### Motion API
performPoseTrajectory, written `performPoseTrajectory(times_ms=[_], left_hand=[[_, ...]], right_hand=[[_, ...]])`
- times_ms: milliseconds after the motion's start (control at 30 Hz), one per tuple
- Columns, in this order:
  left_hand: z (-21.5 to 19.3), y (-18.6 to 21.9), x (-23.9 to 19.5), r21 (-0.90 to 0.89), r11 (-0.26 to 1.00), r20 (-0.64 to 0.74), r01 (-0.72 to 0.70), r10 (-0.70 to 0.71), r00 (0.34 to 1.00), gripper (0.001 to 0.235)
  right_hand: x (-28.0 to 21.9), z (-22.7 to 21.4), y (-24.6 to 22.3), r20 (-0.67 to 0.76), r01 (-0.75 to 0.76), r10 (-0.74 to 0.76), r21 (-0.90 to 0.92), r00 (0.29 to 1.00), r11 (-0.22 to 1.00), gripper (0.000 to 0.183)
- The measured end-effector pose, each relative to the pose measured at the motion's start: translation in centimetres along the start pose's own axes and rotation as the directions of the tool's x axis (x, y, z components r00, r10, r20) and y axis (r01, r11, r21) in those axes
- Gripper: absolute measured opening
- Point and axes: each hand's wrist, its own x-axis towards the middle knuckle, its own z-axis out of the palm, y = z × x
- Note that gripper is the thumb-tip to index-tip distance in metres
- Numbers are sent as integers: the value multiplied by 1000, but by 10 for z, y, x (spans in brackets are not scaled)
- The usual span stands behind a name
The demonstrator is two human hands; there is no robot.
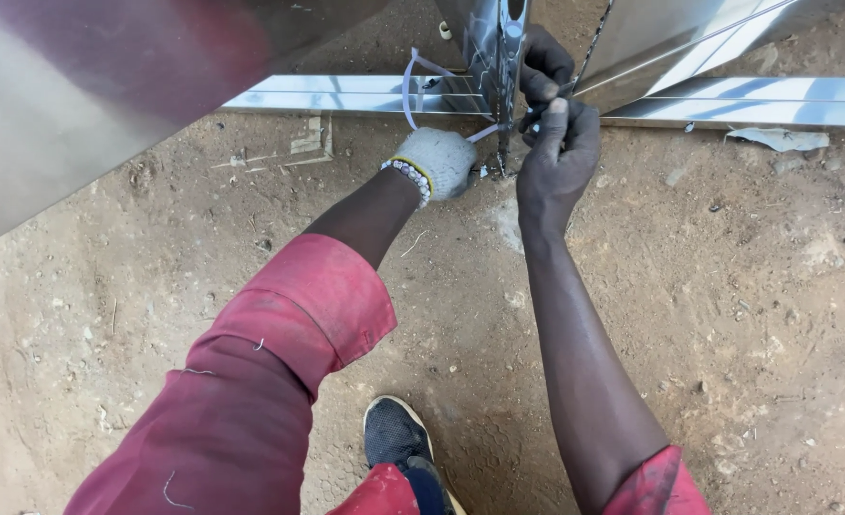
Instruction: Peeling off protective plastic film from a stainless steel metal structure using hands and a small tool.
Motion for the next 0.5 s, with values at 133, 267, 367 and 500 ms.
performPoseTrajectory(times_ms=[133,267,367,500], left_hand=[[-25,6,6,2,1000,166,6,-7,986,31],[-32,6,6,21,999,347,45,-50,937,37],[-33,8,6,23,999,346,43,-48,937,38],[-32,10,9,5,998,354,55,-53,934,40]], right_hand=[[1,1,-23,-31,-41,41,0,999,999,30],[4,-2,-14,21,-156,155,24,988,988,28],[8,-6,-13,50,-175,171,92,984,980,25],[7,-2,-25,48,16,-17,18,999,1000,30]])
